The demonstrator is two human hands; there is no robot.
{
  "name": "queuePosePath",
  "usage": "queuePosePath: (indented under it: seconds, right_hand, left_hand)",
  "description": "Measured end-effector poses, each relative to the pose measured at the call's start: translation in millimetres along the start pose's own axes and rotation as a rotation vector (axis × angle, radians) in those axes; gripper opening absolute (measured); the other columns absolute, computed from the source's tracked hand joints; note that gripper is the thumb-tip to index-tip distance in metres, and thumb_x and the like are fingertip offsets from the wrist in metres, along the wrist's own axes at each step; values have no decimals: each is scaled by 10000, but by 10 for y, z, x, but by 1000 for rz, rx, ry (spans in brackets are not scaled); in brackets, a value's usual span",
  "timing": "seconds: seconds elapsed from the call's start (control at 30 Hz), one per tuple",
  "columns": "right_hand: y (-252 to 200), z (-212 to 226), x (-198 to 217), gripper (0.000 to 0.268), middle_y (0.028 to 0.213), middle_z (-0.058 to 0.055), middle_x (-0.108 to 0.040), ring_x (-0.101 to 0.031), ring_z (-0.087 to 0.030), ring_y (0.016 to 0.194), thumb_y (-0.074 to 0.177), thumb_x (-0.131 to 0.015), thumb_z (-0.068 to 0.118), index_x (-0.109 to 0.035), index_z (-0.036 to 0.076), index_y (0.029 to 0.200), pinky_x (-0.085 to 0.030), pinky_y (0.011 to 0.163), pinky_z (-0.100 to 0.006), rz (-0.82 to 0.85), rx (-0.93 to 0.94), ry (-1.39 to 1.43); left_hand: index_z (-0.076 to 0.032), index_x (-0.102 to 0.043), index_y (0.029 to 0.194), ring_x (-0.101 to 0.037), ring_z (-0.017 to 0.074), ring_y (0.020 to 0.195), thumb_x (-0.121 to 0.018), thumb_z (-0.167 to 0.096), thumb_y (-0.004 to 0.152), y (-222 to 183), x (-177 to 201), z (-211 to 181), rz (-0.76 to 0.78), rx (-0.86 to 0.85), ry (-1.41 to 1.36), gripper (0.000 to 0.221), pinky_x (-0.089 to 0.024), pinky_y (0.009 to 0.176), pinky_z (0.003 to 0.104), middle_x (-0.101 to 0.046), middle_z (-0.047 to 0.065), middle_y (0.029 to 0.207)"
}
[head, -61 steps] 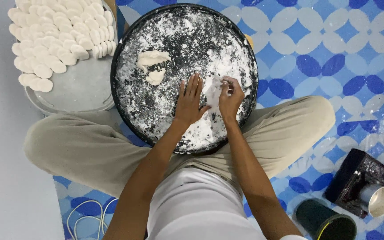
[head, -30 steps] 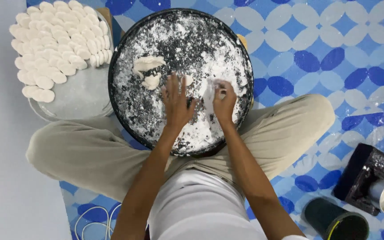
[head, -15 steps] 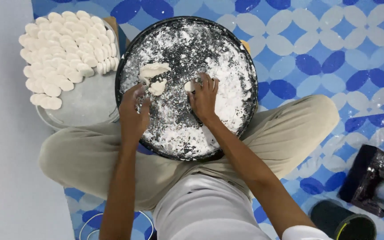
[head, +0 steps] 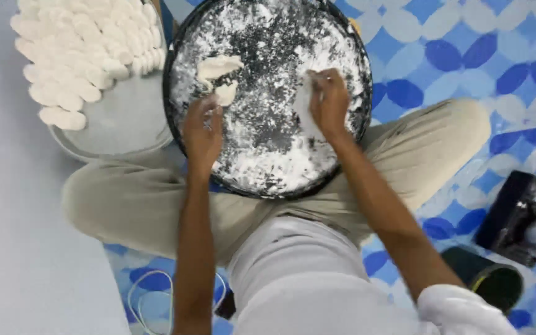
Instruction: Shaping small pieces of dough into balls or discs on a floured surface.
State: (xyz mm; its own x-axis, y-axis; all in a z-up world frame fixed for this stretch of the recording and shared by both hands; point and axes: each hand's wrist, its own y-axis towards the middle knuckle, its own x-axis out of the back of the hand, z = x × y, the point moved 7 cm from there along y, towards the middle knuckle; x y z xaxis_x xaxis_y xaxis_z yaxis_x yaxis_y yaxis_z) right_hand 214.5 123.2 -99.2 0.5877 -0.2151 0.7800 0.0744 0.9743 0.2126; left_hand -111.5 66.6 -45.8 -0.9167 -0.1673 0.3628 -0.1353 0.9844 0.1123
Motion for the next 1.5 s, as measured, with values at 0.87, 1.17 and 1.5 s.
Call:
queuePosePath:
  seconds: [0.87, 1.17, 1.5]
  right_hand:
    - [338, 93, 386, 321, 1226, -204, -598, -603, -413, 1166, 856, -786, -19, -683, -49, 1158, -531, 922, -534, 175, 115, -231]
    - [110, -145, 37, 304, 1207, -97, -644, -602, -281, 1141, 909, -809, 265, -712, 132, 1164, -427, 1018, -458, 228, 146, -444]
    - [332, -74, 481, 138, 1063, -170, -661, -706, -395, 984, 979, -671, 19, -667, 31, 1115, -579, 788, -489, 107, -33, -203]
  left_hand:
    - [15, -660, 1284, -670, 391, 1145, -568, -90, 1074, 200, -219, 5, 95, 184, -19, 252, -549, 889, 504, -682, 235, 1206]
    - [35, -636, 1300, -644, 439, 1169, -539, -92, 1067, 208, -234, -169, 141, 213, -14, 283, -536, 934, 561, -666, 266, 1204]
    - [61, -649, 1285, -676, 409, 1103, -555, -85, 1074, 186, -228, -102, 122, 195, 0, 273, -549, 885, 521, -683, 259, 1156]
